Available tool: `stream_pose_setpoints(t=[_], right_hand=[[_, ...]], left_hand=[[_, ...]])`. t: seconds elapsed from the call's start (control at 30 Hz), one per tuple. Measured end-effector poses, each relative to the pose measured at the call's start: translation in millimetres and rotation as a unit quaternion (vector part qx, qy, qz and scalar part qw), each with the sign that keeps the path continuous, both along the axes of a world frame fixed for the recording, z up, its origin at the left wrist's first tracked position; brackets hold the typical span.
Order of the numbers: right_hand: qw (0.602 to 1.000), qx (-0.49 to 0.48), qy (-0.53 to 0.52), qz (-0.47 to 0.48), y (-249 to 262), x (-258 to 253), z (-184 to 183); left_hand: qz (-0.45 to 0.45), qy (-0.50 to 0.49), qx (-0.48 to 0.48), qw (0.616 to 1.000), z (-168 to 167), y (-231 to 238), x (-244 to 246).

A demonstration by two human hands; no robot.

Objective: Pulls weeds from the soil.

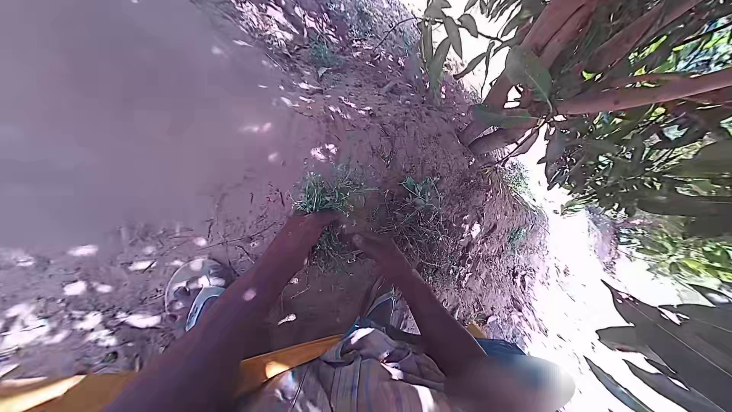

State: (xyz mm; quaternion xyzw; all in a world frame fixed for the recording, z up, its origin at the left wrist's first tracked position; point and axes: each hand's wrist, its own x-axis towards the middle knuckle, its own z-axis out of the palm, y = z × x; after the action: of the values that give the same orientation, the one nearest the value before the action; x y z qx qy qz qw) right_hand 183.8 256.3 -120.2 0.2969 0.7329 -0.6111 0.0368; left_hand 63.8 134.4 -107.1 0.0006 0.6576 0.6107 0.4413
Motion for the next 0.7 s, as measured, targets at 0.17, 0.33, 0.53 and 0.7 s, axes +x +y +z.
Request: stream_pose_setpoints(t=[0.17,0.33,0.53,0.7], right_hand=[[0.955,0.262,-0.139,0.016,57.9,-9.8,-8.5],[0.918,0.295,-0.256,-0.063,109.1,-23.7,-21.8],[0.963,0.207,-0.041,-0.169,115.8,-20.2,-10.8],[0.983,0.142,-0.013,-0.119,101.1,-1.6,43.7]], left_hand=[[0.066,-0.003,0.048,0.997,-10.1,6.8,-5.7],[0.081,-0.021,0.037,0.996,-2.7,9.7,-6.0],[0.089,-0.03,0.044,0.995,-11.2,9.6,-13.4],[0.107,-0.011,0.1,0.989,-13.1,8.4,-11.2]])
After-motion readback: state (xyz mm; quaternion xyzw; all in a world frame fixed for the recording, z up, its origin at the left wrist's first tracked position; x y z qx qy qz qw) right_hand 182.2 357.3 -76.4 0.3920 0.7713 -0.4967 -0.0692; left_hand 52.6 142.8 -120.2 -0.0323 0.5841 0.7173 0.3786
